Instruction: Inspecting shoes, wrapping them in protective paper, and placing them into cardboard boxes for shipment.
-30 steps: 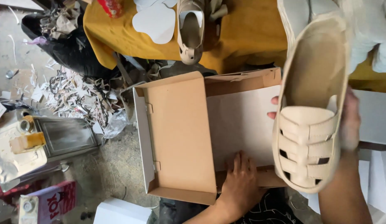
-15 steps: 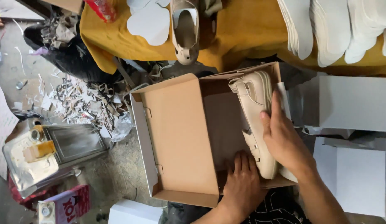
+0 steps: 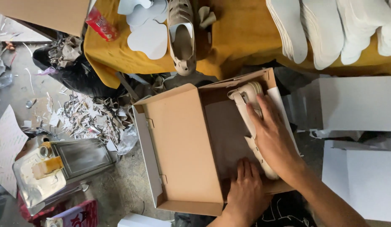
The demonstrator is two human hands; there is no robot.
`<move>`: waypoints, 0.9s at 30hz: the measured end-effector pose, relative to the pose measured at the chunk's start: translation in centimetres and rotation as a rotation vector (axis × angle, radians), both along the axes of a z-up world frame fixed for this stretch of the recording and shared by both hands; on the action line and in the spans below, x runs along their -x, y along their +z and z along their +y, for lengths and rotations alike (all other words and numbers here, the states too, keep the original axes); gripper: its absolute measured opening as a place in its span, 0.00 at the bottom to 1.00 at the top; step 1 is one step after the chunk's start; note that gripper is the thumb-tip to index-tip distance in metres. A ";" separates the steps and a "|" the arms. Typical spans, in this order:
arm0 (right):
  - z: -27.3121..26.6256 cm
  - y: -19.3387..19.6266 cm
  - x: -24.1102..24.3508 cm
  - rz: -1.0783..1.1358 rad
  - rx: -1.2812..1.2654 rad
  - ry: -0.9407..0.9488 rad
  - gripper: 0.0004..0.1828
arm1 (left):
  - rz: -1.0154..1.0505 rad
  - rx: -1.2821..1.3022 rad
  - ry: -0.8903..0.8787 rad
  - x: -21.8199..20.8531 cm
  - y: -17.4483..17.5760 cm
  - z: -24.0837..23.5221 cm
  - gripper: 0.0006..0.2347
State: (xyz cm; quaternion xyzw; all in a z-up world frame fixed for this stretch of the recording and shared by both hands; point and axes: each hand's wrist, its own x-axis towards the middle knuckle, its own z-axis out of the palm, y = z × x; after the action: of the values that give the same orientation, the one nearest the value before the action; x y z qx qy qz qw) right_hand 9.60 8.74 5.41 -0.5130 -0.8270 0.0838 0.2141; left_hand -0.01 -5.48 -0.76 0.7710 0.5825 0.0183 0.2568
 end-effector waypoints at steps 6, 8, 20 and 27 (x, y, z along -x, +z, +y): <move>-0.6 1.4 0.7 -0.442 -0.165 -0.065 0.33 | 0.028 -0.097 -0.020 0.3 0.6 -0.2 0.47; -0.5 1.9 0.8 -0.570 -0.188 -0.130 0.37 | 0.044 -0.121 -0.043 0.4 0.7 -0.1 0.47; -1.4 3.4 -5.3 0.479 0.100 -0.211 0.20 | -0.109 -0.086 -0.106 1.3 3.1 1.1 0.45; -4.0 -0.1 -8.5 0.544 1.154 -0.693 0.44 | -0.093 -0.073 -0.119 1.3 2.8 1.2 0.44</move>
State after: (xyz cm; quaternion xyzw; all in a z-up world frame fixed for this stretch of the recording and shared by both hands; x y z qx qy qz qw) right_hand 18.11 4.74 5.30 -0.7379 -0.3585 0.5587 0.1219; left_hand -1.28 -4.30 2.08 0.8115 0.5218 0.0602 0.2559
